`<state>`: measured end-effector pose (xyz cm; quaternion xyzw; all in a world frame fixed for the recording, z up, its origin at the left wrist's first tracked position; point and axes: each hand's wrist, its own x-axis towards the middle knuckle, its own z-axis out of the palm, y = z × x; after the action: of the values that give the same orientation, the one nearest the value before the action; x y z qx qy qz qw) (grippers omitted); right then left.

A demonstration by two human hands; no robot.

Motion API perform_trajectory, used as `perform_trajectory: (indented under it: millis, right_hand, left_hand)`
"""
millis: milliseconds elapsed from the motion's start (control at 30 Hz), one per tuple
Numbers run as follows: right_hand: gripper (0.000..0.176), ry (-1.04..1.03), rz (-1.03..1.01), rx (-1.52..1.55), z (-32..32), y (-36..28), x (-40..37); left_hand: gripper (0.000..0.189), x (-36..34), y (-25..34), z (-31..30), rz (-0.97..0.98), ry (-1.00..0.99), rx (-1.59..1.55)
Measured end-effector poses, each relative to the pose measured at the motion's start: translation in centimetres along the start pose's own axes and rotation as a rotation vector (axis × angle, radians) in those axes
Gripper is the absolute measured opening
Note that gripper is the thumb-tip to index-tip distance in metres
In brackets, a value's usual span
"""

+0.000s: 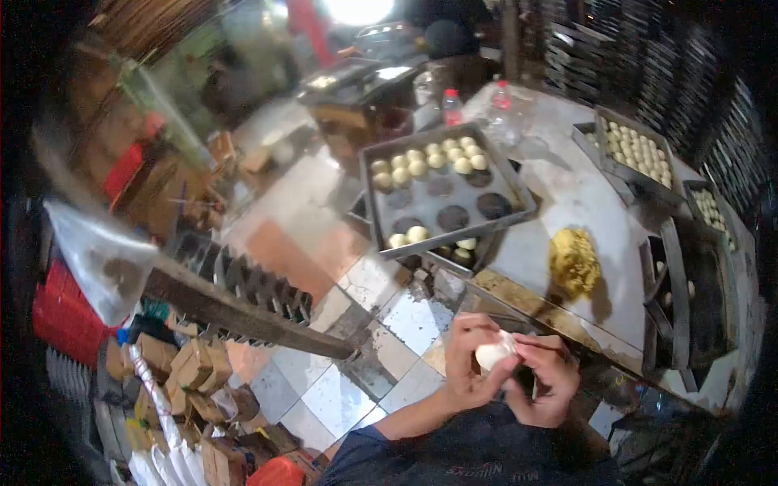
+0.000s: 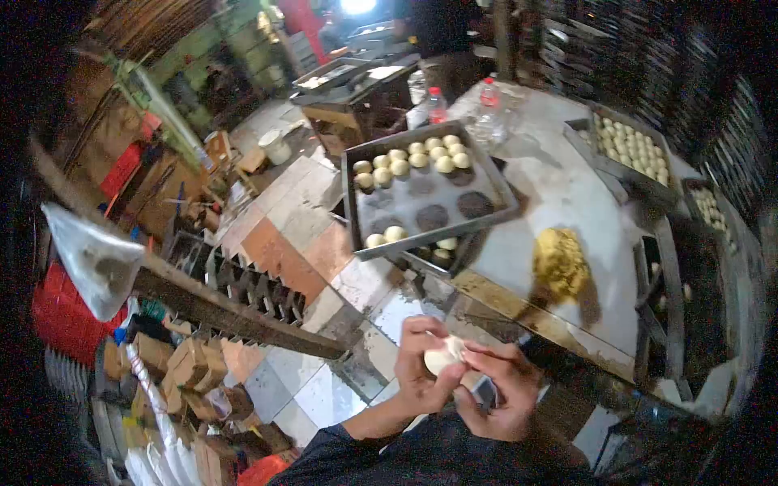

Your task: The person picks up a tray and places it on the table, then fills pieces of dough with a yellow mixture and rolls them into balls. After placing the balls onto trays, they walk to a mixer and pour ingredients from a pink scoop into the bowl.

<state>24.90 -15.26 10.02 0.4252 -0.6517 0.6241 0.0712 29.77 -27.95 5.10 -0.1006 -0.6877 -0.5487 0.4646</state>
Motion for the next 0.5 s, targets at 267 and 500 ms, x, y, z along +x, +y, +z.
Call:
perform_trajectory:
  millis: [267, 500]
  right_hand:
    - [0.024, 0.098, 0.024, -0.022, -12.3, 5.0, -2.9]
    - [0.028, 0.079, 0.164, -0.507, -28.7, 6.5, -1.5]
  left_hand:
    - [0.078, 3.4, -3.1, 14.2, -0.094, -0.359, -0.348]
    - [0.016, 2.0, -7.7, 28.6, -0.419, -0.609, 0.121]
